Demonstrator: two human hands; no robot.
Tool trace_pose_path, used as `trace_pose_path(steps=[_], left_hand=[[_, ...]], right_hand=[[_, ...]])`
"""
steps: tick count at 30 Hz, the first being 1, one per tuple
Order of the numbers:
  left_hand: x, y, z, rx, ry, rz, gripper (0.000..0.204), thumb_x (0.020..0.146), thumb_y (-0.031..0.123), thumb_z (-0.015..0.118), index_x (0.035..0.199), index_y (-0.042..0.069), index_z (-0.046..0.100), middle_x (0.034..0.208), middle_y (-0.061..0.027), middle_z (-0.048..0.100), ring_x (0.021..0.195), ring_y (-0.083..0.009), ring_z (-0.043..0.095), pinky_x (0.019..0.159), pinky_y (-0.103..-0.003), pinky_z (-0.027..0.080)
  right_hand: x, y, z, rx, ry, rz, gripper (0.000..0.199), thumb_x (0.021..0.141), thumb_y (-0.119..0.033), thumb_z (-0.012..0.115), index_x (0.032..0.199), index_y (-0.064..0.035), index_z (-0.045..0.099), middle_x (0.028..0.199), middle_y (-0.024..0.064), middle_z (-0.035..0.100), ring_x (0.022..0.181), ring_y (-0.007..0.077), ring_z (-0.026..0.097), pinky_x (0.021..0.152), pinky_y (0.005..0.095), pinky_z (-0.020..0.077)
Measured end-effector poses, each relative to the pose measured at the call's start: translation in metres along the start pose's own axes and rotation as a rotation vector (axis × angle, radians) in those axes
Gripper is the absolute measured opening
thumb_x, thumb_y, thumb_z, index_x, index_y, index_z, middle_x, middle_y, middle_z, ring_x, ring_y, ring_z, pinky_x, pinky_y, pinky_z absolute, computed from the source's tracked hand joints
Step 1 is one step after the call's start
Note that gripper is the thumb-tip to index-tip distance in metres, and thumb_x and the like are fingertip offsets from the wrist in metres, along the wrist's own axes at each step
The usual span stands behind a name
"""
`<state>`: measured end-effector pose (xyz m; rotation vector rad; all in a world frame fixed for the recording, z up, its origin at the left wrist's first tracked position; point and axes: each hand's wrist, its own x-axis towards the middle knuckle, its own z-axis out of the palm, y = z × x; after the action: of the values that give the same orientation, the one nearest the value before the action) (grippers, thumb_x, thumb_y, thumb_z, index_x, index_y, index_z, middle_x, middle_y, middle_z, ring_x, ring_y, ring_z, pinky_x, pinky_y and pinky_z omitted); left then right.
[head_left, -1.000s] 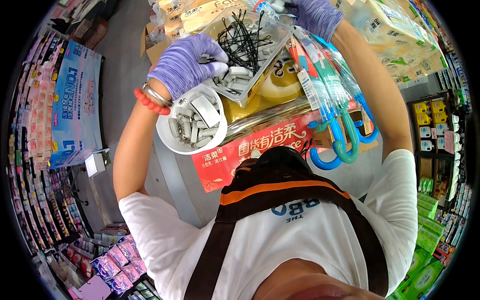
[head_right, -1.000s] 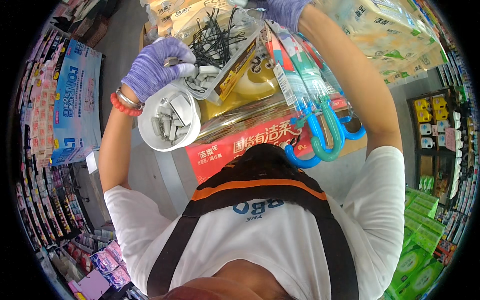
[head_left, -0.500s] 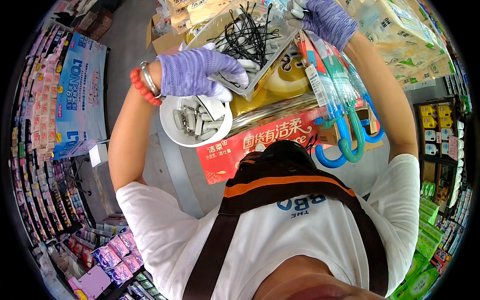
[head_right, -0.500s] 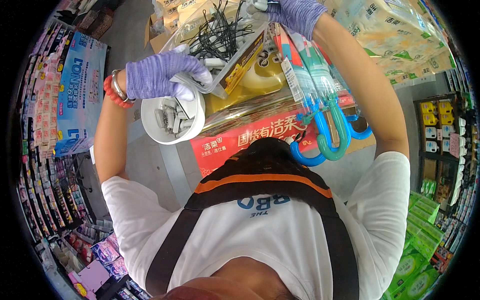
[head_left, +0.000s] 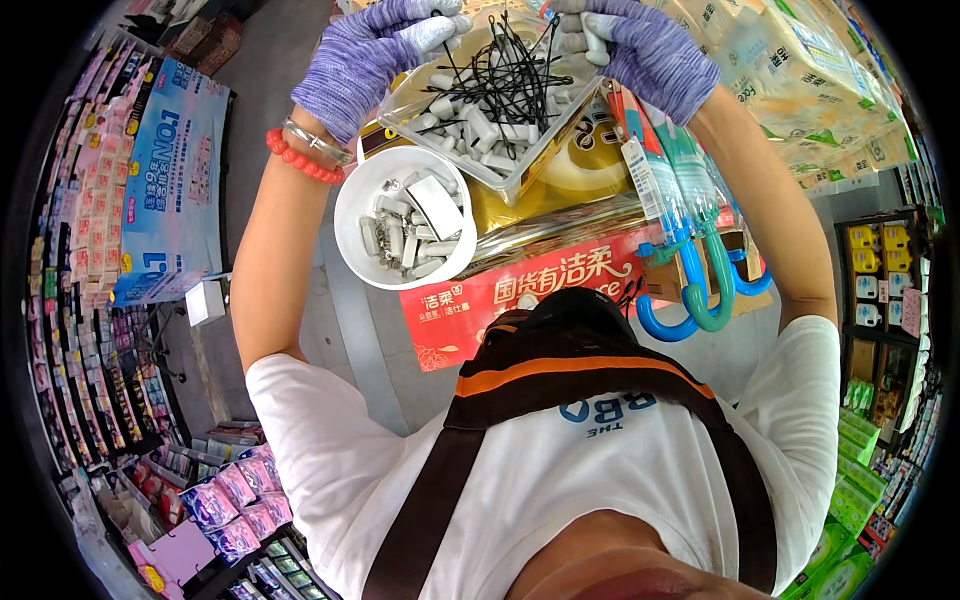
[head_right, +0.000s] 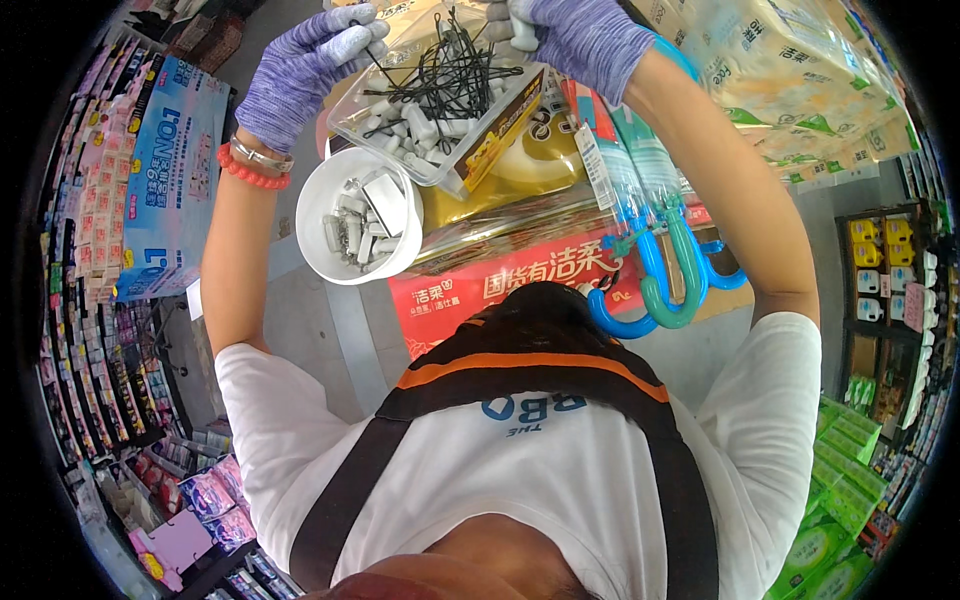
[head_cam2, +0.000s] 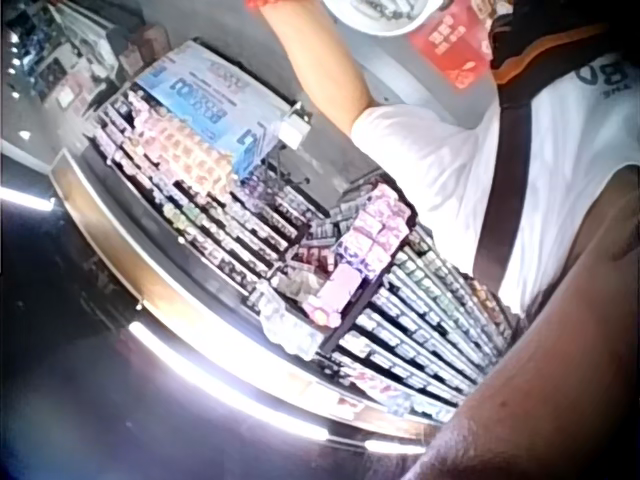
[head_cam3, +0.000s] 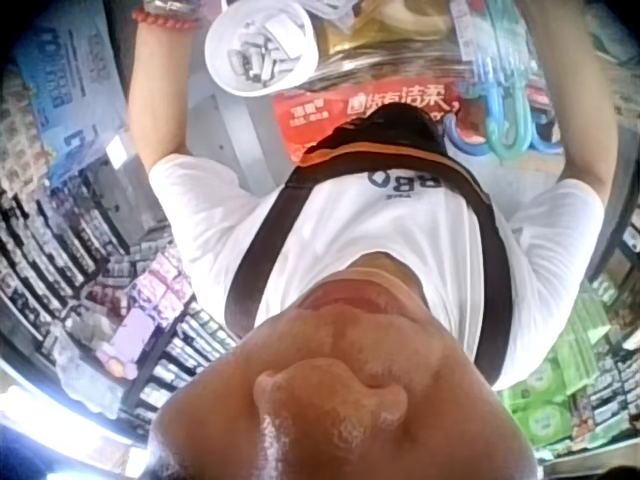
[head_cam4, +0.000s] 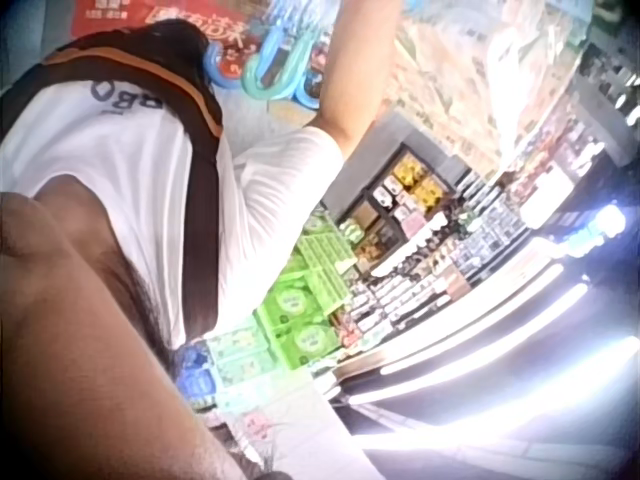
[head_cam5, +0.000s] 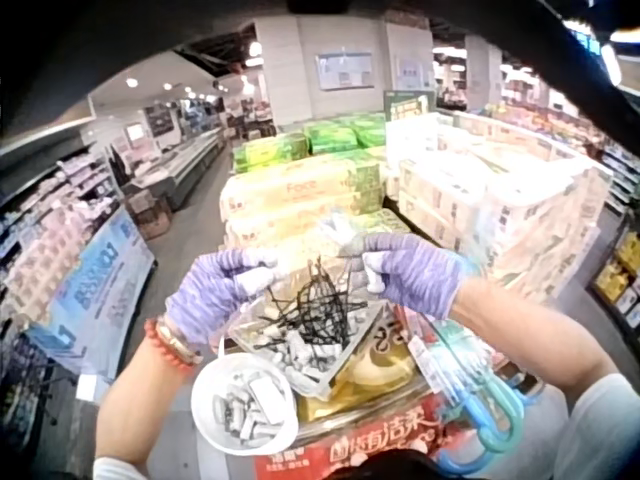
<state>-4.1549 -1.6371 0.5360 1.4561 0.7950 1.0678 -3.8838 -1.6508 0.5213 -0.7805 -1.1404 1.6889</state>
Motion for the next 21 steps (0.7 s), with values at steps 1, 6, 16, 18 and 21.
trace_pose_path(steps=[1,6,16,18,21], left_hand=[[0.0,0.001,0.001,-0.018,0.003,-0.008,0.019,0.075,0.001,0.068,0.094,0.0,0.066,0.092,-0.0055,0.066,0.085,-0.0127,0.061,0.08,-0.026,0.049],[-0.001,0.004,0.005,-0.091,0.033,-0.019,0.02,0.075,0.002,0.069,0.094,-0.001,0.065,0.091,-0.0074,0.066,0.084,-0.0142,0.062,0.079,-0.027,0.05],[-0.006,0.013,0.014,0.005,-0.001,0.046,0.019,0.078,0.005,0.067,0.095,-0.001,0.065,0.09,-0.0074,0.066,0.082,-0.0139,0.062,0.077,-0.026,0.05],[-0.005,0.013,0.017,0.069,-0.014,0.081,0.019,0.078,0.005,0.066,0.096,-0.001,0.065,0.09,-0.007,0.066,0.082,-0.0132,0.062,0.077,-0.026,0.049],[-0.007,0.009,0.014,0.123,-0.095,0.105,0.024,0.078,0.009,0.067,0.1,0.002,0.063,0.093,-0.0066,0.065,0.087,-0.0139,0.06,0.08,-0.027,0.048]], right_hand=[[-0.001,0.002,0.0,-0.003,-0.027,0.007,0.023,0.088,-0.007,0.051,0.109,0.0003,0.056,0.09,0.0053,0.06,0.08,0.0162,0.061,0.072,0.0278,0.0529],[0.006,0.013,0.008,-0.274,0.005,-0.005,0.022,0.084,-0.012,0.057,0.102,-0.0018,0.061,0.085,0.0068,0.064,0.068,0.0168,0.06,0.065,0.0272,0.0503],[0.024,0.034,0.064,-1.147,-0.07,-0.298,0.034,0.078,-0.03,0.068,0.103,-0.0063,0.064,0.083,0.0043,0.064,0.076,0.0113,0.058,0.071,0.0253,0.0475],[0.026,0.021,0.072,-1.147,-0.086,-0.24,0.026,0.081,-0.024,0.063,0.096,-0.0019,0.063,0.08,0.0128,0.065,0.071,0.0204,0.062,0.068,0.0314,0.0494],[0.036,0.026,0.061,-1.151,-0.047,-0.245,0.034,0.078,-0.032,0.066,0.092,-0.0008,0.064,0.078,0.0174,0.064,0.074,0.0219,0.062,0.07,0.0333,0.0482]])
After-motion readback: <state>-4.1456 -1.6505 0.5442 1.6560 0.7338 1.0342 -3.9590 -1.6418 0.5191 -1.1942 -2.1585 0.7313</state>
